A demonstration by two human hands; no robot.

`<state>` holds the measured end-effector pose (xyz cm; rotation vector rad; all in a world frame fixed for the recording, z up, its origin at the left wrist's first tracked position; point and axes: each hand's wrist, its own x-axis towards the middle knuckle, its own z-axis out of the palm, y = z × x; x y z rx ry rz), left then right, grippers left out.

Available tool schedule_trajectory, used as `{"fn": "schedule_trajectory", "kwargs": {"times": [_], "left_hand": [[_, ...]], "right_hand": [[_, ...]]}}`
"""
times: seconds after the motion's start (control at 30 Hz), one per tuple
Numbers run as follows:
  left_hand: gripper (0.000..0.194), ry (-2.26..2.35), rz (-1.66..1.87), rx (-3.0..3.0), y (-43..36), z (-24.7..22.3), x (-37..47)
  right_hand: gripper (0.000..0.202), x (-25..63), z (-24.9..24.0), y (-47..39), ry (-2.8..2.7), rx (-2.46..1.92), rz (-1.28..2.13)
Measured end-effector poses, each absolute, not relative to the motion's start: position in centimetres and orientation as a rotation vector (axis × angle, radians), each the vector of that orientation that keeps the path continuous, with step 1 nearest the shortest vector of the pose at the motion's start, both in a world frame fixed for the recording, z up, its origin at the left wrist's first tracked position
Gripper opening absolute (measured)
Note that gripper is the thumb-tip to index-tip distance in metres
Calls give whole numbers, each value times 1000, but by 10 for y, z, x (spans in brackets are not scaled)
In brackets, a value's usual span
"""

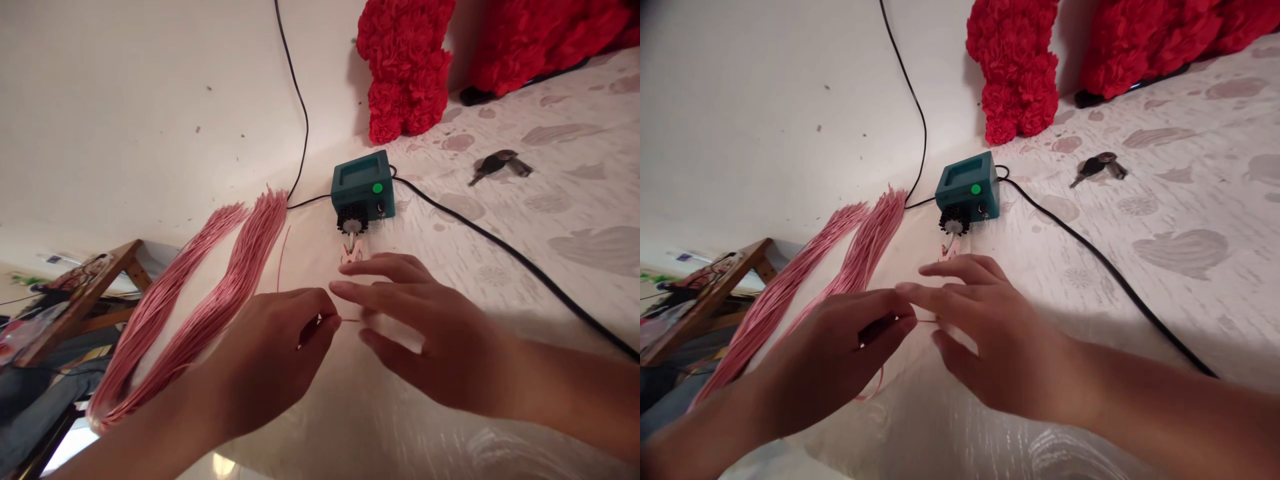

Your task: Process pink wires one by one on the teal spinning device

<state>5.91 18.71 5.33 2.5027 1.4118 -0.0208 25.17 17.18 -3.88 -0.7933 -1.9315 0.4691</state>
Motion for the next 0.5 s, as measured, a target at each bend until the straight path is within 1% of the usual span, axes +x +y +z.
{"fn": "schedule_trajectory", "kwargs": {"times": [0.07, 0.17, 0.2, 0.3, 0.33, 0.43, 0.47, 0.5], "left_hand": [[21, 1422, -18, 2489, 186, 55, 58], [22, 1430, -11, 2466, 184, 58, 58], [23, 1434, -4, 2465, 184, 59, 57], [26, 1461, -9, 2457, 183, 58, 55], [26, 1472, -14, 2454, 182, 58, 54], [26, 1476, -11, 2462, 181, 56, 52], [27, 1471, -4, 2470, 180, 56, 52], [28, 1468, 9, 2479, 180, 56, 52]], "right_hand": [[45, 252, -37, 171, -1918, -801, 401], [28, 252, -37, 171, -1838, -857, 377], [30, 252, -38, 172, -1853, -856, 384], [47, 251, -40, 172, -1941, -811, 361], [47, 251, -40, 172, -1937, -816, 340], [32, 250, -40, 171, -1878, -872, 348], [32, 250, -41, 171, -1887, -874, 370], [37, 250, -41, 171, -1921, -858, 392]]}}
